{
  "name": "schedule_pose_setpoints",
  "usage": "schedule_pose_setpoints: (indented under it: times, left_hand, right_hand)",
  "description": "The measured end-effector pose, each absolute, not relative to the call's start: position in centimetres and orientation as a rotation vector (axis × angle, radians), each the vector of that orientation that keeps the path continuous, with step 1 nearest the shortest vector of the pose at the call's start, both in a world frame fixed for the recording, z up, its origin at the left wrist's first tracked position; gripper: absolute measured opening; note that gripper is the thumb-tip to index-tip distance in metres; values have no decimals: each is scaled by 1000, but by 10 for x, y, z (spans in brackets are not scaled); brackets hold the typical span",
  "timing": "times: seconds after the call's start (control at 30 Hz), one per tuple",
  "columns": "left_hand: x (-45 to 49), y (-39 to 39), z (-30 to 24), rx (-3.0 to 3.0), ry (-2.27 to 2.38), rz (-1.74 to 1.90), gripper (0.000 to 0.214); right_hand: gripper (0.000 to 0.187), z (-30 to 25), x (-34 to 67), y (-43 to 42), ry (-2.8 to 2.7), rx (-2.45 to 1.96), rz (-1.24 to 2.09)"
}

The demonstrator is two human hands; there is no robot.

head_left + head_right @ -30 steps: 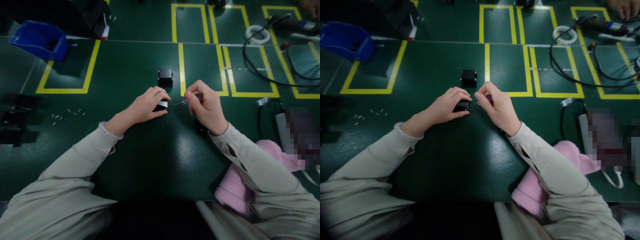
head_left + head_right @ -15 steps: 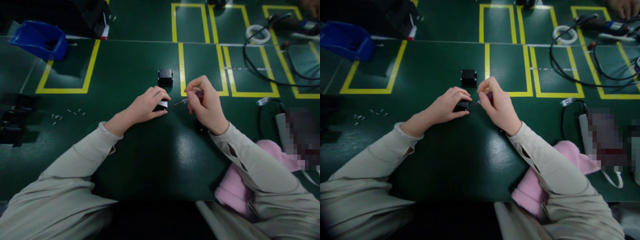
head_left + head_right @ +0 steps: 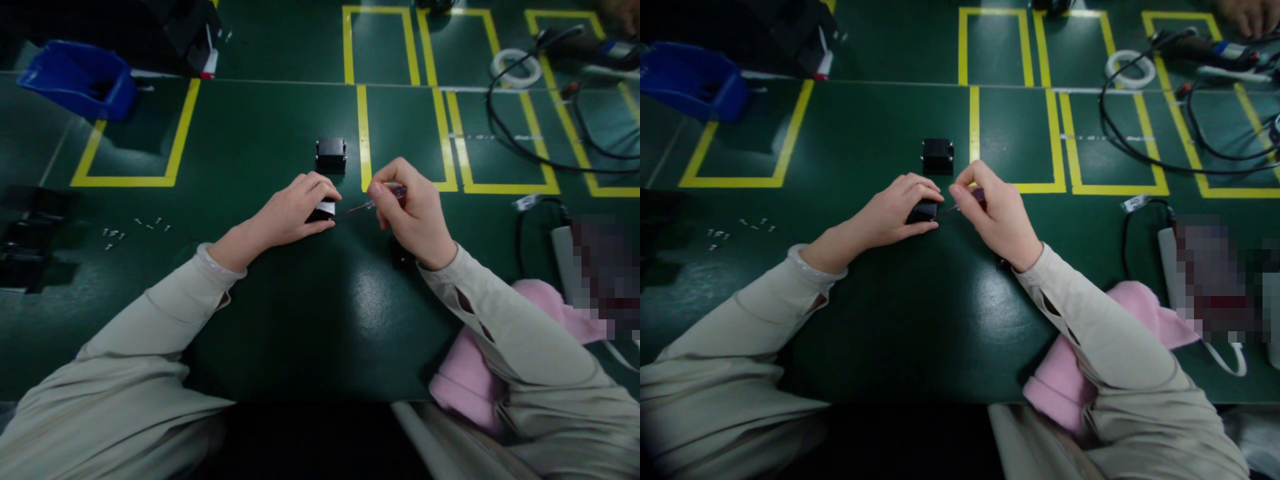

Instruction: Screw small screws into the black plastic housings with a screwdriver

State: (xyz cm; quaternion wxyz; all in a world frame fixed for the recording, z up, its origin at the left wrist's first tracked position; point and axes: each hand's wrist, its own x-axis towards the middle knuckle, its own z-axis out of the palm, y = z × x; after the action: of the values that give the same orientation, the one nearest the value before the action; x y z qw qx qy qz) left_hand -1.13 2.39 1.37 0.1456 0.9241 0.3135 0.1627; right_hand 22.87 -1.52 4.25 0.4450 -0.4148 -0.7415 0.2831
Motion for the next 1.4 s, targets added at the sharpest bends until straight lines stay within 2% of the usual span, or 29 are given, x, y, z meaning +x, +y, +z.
schedule_pose_setpoints:
  times: [0.2,0.4,0.57,1.4]
  left_hand:
    - [-12,24,13,2673,904,460,41]
    - [-11,24,15,2679,898,468,39]
    - [-12,24,14,2686,897,465,40]
    - [-10,23,15,2655,911,454,40]
  right_hand:
    - [20,42,229,-15,-1835,-1026,696]
    - [25,43,229,-15,-1843,-1029,714]
    - [21,42,229,-15,-1837,-1022,704]
    - [28,43,228,-16,-1843,-1060,724]
